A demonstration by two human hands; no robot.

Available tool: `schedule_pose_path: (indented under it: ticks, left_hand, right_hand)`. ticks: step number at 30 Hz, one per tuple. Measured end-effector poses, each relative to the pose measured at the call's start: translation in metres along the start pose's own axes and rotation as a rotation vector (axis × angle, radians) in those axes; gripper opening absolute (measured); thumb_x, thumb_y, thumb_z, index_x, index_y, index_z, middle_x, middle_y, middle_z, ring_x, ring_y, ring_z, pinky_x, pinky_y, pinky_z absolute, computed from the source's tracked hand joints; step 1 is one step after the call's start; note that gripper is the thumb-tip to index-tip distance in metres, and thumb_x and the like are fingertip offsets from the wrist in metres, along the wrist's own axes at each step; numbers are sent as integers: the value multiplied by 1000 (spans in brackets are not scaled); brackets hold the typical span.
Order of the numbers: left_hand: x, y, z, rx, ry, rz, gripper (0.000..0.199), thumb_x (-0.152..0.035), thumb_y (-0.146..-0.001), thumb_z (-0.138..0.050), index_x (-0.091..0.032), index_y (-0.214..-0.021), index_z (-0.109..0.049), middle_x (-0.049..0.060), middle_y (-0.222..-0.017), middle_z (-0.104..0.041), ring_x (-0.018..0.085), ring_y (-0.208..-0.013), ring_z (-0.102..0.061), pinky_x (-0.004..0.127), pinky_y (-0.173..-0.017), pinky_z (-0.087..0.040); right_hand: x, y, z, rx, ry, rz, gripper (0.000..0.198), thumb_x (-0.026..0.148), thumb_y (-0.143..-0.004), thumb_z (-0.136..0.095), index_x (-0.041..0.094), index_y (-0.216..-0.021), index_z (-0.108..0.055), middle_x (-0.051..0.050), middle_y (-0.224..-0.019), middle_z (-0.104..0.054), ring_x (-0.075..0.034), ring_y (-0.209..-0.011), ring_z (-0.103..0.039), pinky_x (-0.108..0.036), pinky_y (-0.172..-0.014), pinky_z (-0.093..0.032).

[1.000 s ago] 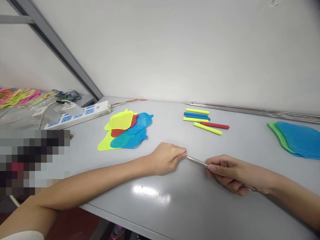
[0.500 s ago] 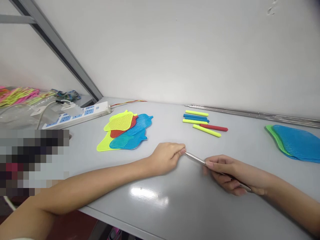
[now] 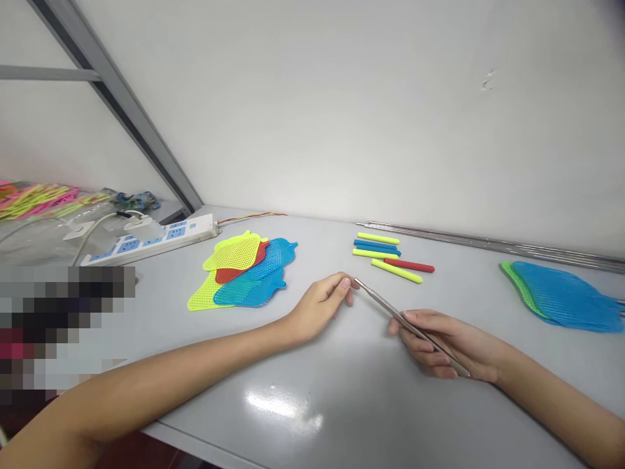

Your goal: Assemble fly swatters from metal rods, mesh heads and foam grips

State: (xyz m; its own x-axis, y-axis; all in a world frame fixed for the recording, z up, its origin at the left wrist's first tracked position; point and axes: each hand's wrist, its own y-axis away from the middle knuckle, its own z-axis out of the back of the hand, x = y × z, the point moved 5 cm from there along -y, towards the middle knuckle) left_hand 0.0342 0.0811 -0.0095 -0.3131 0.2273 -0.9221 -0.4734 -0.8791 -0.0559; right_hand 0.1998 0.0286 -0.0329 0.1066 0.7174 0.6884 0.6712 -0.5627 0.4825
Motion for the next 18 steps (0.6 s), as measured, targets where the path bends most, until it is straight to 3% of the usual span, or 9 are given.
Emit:
schedule_pose_path:
  ticks: [6,12,18]
  left_hand:
    - [8,-7,4,-36,102,63,40,-45,-82,-35,-12,-70,-56,-3,-53,-44,6,-45,-36,17,-40,-27]
    - [6,-7,5,-30,119,42,36,-41,-79,-43,-11,-88,-61,4,-68,-59,6,-46,-42,17,-40,-28]
    - [6,-10,4,11,218,26,35,-37,-80,-44,-13,-101,-58,7,-78,-61,6,-49,-45,17,-39,-27]
  right_hand:
    - [6,-3,5,-19,-114,87,22,31,-81,-42,15,-88,-55,4,-57,-31,-5,-42,-26,-18,-39,-25]
    - [13,-4,8,-75,-189,165,19,30,-81,-43,15,-88,-55,4,-58,-29,-6,-44,-26,-19,-44,-26]
    - [13,-4,6,-31,-187,184,22,29,-81,-43,14,-91,-55,4,-59,-31,-5,-46,-29,-19,-46,-27]
